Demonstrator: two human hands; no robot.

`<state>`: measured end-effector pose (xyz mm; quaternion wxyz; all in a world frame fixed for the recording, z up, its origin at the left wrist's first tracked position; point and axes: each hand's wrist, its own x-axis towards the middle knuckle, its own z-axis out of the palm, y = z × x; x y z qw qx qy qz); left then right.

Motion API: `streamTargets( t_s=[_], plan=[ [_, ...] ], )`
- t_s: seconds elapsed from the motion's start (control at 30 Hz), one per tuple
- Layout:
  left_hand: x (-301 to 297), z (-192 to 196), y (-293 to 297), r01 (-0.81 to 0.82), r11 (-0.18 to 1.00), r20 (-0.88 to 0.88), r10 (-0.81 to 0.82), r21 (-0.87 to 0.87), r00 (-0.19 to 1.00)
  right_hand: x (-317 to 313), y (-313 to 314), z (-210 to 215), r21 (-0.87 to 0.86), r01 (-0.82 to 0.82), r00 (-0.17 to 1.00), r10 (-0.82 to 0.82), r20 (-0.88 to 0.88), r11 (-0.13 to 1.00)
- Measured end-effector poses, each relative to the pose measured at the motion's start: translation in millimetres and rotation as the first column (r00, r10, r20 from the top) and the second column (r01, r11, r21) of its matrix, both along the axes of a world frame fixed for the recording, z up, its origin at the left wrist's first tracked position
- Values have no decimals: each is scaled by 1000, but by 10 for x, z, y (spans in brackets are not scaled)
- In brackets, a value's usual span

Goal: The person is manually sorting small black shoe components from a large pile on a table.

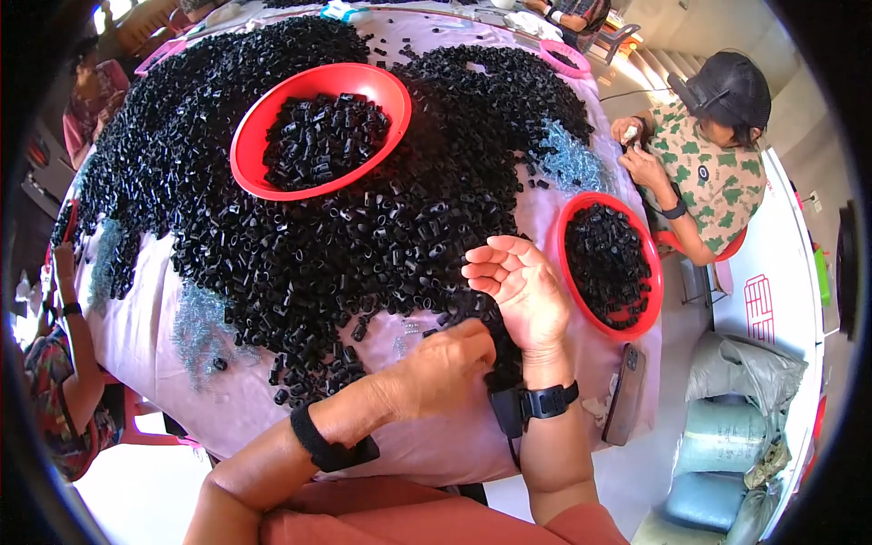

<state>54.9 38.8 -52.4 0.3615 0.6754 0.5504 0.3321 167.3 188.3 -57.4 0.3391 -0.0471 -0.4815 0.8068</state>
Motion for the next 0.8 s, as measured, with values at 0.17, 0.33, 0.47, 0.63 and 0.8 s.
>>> streamTargets(
  t_s=[0.17, 0.33, 0.47, 0.63, 0.8],
  plan=[
    [-198, 130, 86, -203, 954, 162, 170, 219, 972, -55, -75, 27, 30, 93, 996, -93, 10, 995],
    [-436, 393, -70, -363, 931, 250, 342, 41, 906, -89, -178, 3, 54, 395, 917, -397, 31, 917],
    [-471, 402, -182, -295, 944, 197, 321, -150, 926, -132, -238, 25, 63, 511, 852, -515, 98, 857],
    [-477, 334, -218, -242, 957, 70, 256, -160, 964, -159, -324, 38, 134, 449, 865, -468, 183, 883],
    [-540, 301, -199, -381, 924, 147, 382, -37, 912, -216, -315, 6, 241, 419, 802, -481, 353, 875]
  ],
)
